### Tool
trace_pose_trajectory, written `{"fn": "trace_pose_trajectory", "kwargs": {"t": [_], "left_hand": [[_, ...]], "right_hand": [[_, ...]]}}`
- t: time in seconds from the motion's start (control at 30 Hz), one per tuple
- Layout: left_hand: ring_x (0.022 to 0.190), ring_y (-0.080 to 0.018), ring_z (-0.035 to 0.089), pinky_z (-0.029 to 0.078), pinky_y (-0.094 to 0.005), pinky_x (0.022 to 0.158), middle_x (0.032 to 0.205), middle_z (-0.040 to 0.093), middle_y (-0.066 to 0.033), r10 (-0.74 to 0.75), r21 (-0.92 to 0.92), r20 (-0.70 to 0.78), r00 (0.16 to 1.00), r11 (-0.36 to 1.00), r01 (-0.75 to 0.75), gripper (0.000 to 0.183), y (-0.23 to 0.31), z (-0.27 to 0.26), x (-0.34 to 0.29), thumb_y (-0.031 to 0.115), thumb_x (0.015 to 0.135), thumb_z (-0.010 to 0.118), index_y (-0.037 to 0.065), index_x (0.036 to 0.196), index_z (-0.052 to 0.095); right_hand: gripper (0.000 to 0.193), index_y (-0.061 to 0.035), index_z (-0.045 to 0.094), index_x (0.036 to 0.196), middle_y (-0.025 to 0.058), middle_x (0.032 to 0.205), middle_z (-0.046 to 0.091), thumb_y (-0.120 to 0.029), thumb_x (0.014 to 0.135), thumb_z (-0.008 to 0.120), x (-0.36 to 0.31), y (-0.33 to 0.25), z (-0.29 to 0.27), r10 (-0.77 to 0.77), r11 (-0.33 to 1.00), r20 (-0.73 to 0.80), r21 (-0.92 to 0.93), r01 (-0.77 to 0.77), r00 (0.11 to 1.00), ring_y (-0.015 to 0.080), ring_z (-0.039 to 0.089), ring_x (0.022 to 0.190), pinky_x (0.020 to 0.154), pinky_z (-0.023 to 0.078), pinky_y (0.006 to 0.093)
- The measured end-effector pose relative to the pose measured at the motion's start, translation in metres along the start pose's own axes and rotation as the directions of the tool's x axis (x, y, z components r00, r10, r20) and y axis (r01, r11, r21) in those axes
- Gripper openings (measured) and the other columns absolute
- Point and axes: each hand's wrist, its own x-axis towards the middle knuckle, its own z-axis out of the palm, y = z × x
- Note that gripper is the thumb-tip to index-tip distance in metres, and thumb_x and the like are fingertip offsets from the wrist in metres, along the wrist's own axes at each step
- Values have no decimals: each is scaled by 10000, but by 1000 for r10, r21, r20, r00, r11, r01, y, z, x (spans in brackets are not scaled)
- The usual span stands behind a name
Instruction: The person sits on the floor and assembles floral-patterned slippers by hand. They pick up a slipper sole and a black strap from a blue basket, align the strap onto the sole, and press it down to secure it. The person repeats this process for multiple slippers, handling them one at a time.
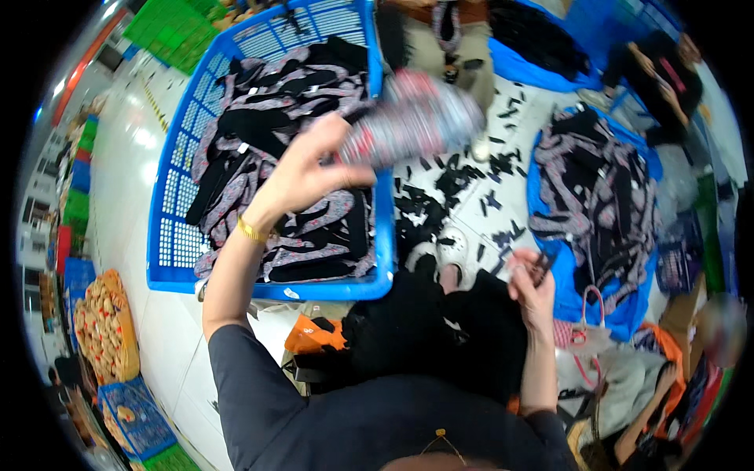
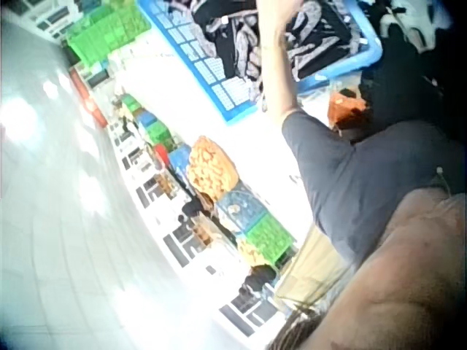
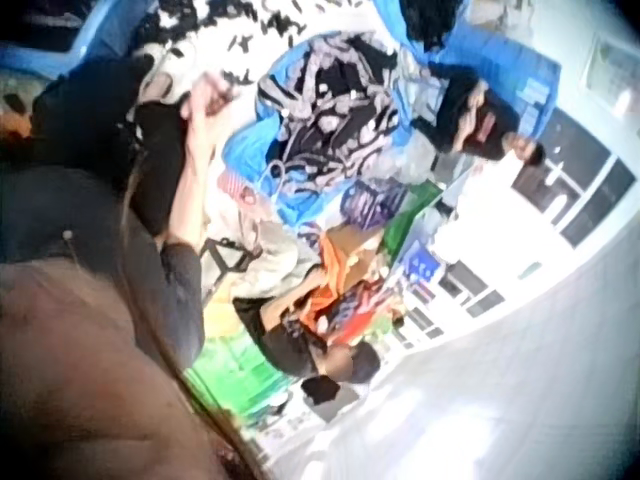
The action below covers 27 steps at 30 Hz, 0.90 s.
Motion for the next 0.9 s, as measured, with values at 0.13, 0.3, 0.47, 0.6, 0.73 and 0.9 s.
{"fn": "trace_pose_trajectory", "kwargs": {"t": [0.13, 0.3, 0.47, 0.6, 0.73, 0.9], "left_hand": [[1072, -298, 490, 391, -401, 960, 1016, 590, -75, 393, -201, 353, 849, 918, -342, 285, 72, 70, -4, 164, 742, 726, 18, 957, 610], [1121, -306, 481, 406, -390, 972, 1127, 582, -118, 255, -382, 415, 873, 920, -88, 324, 95, 164, -38, 118, 771, 726, 18, 1063, 626], [1014, -277, 479, 414, -359, 878, 975, 518, -120, 327, -388, 502, 800, 913, -129, 267, 80, 218, -70, 205, 822, 732, -8, 859, 576], [1193, -324, 420, 306, -406, 1067, 1079, 621, -127, 256, -375, 698, 669, 926, 36, 207, 86, 211, -71, 83, 780, 657, 23, 978, 649], [1205, -285, 414, 339, -379, 1052, 1164, 578, -112, 353, -479, 640, 683, 878, -5, 381, 77, 226, -78, 42, 785, 611, 8, 1163, 580], [1113, -154, 502, 381, -303, 999, 1179, 560, -76, 172, -551, 760, 627, 683, 480, 423, 89, 216, -81, 175, 896, 664, 4, 1260, 534]], "right_hand": [[839, -50, 396, 1352, 127, 1364, 439, 137, 616, 752, -22, -39, 12, -465, 880, 281, 44, 473, 840, 74, 587, 693, 508, 318, 146], [249, -27, 639, 873, 117, 968, 626, 53, 676, 769, -66, -39, -19, -620, 581, 431, -308, 753, 655, 231, 618, 841, 702, 488, 291], [638, -16, 447, 1243, 140, 1304, 374, 94, 703, 768, -109, 7, -36, -471, 837, 258, -170, 520, 843, 160, 638, 821, 731, 522, 273], [720, -32, 429, 1307, 136, 1352, 343, 72, 689, 783, -125, 12, -34, -454, 828, 223, -253, 501, 863, 145, 620, 826, 762, 505, 260], [533, -53, 581, 1142, 118, 1197, 525, 28, 664, 800, -129, 19, -33, -485, 679, 307, -457, 574, 819, 145, 606, 835, 701, 498, 237], [471, -36, 600, 1042, 125, 1070, 582, 67, 609, 754, -147, 41, -20, -579, 479, 355, -580, 659, 734, 214, 660, 772, 607, 531, 279]]}}
